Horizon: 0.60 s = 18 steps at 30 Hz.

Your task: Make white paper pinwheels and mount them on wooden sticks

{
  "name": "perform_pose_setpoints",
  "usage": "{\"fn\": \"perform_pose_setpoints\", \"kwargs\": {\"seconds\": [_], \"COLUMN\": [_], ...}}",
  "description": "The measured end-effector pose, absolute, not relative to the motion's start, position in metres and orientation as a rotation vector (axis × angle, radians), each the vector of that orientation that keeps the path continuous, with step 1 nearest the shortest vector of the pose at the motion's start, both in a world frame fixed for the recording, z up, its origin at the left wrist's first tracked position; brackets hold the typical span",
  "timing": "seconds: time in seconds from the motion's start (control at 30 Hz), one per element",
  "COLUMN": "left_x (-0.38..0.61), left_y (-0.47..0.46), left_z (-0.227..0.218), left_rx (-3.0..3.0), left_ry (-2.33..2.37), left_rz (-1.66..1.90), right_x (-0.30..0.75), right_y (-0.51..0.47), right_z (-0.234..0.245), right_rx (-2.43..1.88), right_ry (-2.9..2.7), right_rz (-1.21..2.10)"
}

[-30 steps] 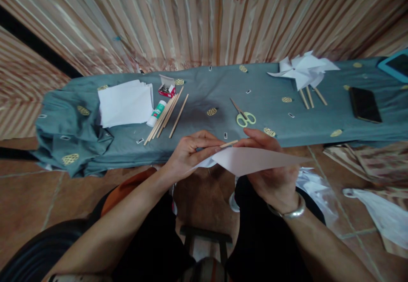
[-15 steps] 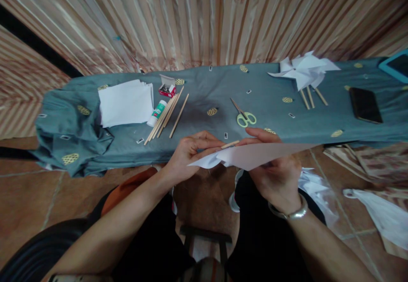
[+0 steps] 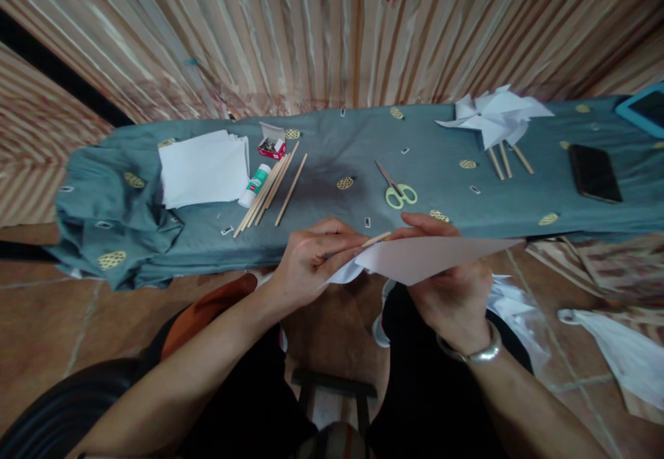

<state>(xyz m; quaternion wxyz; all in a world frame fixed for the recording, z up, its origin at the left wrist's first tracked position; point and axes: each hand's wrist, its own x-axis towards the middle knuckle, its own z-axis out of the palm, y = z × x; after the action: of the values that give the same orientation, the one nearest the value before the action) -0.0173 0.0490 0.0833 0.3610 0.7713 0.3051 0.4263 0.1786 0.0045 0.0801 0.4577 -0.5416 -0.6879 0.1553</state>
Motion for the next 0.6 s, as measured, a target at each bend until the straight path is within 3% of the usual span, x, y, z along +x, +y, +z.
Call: {"fn": "perform_pose_setpoints", "kwargs": {"seconds": [0.6], "left_x": [0.000], "left_y": [0.065], "left_z": [0.050], "left_rx": [1.526], "left_ry": [1.046], "left_rz": [1.017], "right_x": [0.173], "right_y": [0.036], "right_z": [0.074], "right_rx": [-1.645], "right_ry": [-1.533], "right_rz": [0.466]}}
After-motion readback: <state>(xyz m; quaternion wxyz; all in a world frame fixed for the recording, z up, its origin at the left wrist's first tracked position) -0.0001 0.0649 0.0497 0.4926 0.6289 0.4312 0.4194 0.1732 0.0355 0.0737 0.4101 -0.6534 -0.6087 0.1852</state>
